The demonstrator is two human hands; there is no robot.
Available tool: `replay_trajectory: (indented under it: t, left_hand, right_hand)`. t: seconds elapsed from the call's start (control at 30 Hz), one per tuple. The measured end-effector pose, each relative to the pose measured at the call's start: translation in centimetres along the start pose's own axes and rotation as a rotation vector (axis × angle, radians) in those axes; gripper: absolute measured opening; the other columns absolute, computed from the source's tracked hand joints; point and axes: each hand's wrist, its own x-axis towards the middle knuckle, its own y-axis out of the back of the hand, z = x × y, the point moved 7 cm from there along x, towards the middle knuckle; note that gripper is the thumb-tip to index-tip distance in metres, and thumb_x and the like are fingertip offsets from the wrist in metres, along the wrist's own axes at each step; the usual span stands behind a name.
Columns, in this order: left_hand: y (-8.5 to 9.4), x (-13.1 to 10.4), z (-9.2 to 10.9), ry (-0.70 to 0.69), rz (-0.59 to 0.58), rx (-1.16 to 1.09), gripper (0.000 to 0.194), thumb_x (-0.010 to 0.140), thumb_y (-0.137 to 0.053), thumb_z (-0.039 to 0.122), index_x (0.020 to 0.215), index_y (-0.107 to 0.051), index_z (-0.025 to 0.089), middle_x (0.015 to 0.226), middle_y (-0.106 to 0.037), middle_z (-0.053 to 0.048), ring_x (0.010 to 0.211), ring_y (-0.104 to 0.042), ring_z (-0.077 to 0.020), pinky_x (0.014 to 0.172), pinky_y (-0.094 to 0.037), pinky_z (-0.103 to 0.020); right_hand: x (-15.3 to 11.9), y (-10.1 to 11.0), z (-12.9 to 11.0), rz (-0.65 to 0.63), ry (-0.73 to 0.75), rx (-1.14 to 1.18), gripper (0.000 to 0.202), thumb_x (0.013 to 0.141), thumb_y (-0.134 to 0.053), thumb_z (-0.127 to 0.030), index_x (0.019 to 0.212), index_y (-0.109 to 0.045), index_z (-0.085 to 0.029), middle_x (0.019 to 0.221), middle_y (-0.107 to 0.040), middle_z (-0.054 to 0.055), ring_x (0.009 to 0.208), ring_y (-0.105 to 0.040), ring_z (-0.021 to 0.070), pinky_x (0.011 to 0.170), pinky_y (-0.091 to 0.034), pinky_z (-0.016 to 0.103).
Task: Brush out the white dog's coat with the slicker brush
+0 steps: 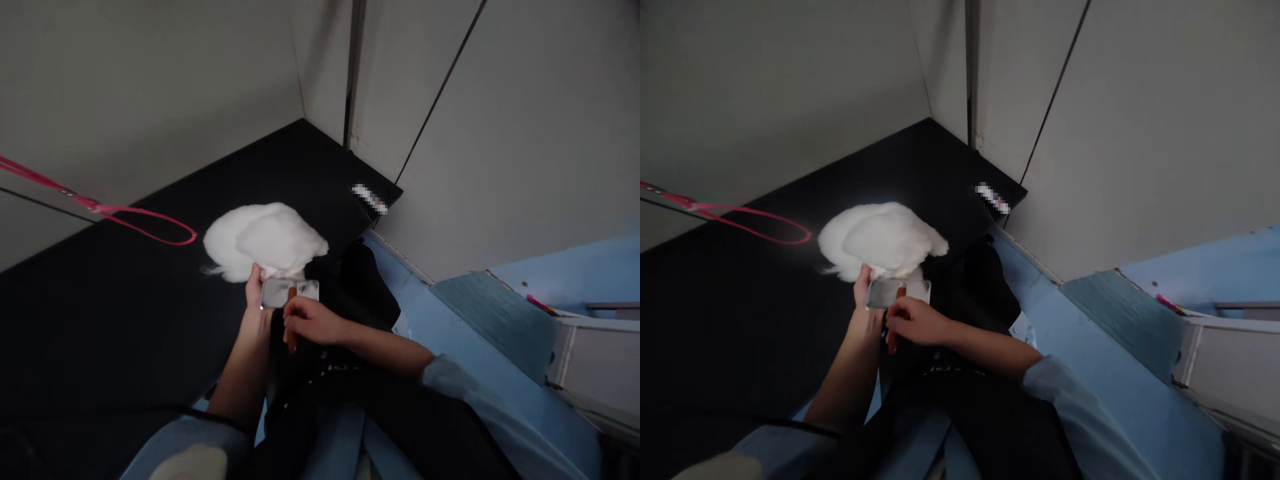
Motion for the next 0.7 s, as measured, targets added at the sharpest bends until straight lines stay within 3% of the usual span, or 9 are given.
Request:
replay_trajectory:
  t: [0.07, 0.17, 0.33, 0.43, 0.57, 0.7]
  left_hand:
    - [0.0, -0.2, 0.1, 0.002, 0.028, -0.011, 0.039, 0.095, -0.053, 0.030, 0.059, -0.047, 0.018, 0.050, -0.054, 0.002, 0.045, -0.053, -0.0123, 0.053, -0.049, -0.024]
    - [-0.1, -0.3, 0.3, 0.002, 0.058, -0.011, 0.039, 0.099, -0.046, 0.030, 0.061, -0.050, 0.019, 0.053, -0.057, 0.000, 0.048, -0.056, -0.0131, 0.054, -0.051, -0.024]
    - [-0.7, -0.2, 0.5, 0.009, -0.039, -0.058, 0.040, 0.095, -0.052, 0.025, 0.057, -0.046, 0.019, 0.048, -0.051, 0.003, 0.042, -0.052, -0.0104, 0.053, -0.051, -0.022]
    - [-0.4, 0.2, 0.7, -0.008, -0.049, -0.024, 0.030, 0.093, -0.054, 0.028, 0.065, -0.057, 0.018, 0.060, -0.063, 0.000, 0.050, -0.060, -0.0126, 0.056, -0.053, -0.023]
    - [0.4, 0.7, 1.1, -0.007, -0.040, -0.027, 0.030, 0.090, -0.057, 0.024, 0.060, -0.053, 0.020, 0.048, -0.053, 0.003, 0.040, -0.051, -0.0104, 0.048, -0.047, -0.020]
    - [0.3, 0.3, 1.4, 0.036, -0.027, -0.004, 0.025, 0.087, -0.058, 0.023, 0.063, -0.055, 0.019, 0.052, -0.058, 0.002, 0.045, -0.057, -0.0125, 0.049, -0.049, -0.022]
  right_hand:
    - [0.0, -0.4, 0.1, -0.064, -0.026, -0.007, 0.013, 0.088, -0.051, -0.010, 0.085, -0.045, -0.020, 0.056, -0.063, -0.008, 0.047, -0.059, 0.0083, 0.053, -0.043, 0.019]
    - [0.1, 0.1, -0.3, -0.016, 0.004, -0.008, 0.011, 0.089, -0.049, -0.010, 0.087, -0.045, -0.020, 0.056, -0.062, -0.008, 0.047, -0.058, 0.0080, 0.051, -0.042, 0.018]
    - [0.1, -0.1, 0.0, -0.134, -0.048, -0.004, 0.010, 0.089, -0.050, -0.011, 0.087, -0.046, -0.020, 0.057, -0.062, -0.008, 0.044, -0.056, 0.0072, 0.051, -0.043, 0.018]
    - [0.4, 0.9, -0.3, -0.065, -0.013, -0.023, 0.012, 0.088, -0.048, -0.008, 0.089, -0.047, -0.020, 0.057, -0.060, -0.010, 0.043, -0.054, 0.0062, 0.050, -0.042, 0.017]
    - [0.5, 0.7, -0.3, -0.155, -0.067, -0.062, 0.015, 0.086, -0.046, -0.004, 0.087, -0.047, -0.019, 0.056, -0.060, -0.009, 0.042, -0.054, 0.0070, 0.048, -0.042, 0.017]
    - [0.7, 1.4, -0.8, -0.115, -0.060, -0.060, 0.019, 0.083, -0.044, -0.001, 0.087, -0.048, -0.019, 0.055, -0.059, -0.010, 0.040, -0.052, 0.0069, 0.046, -0.040, 0.017]
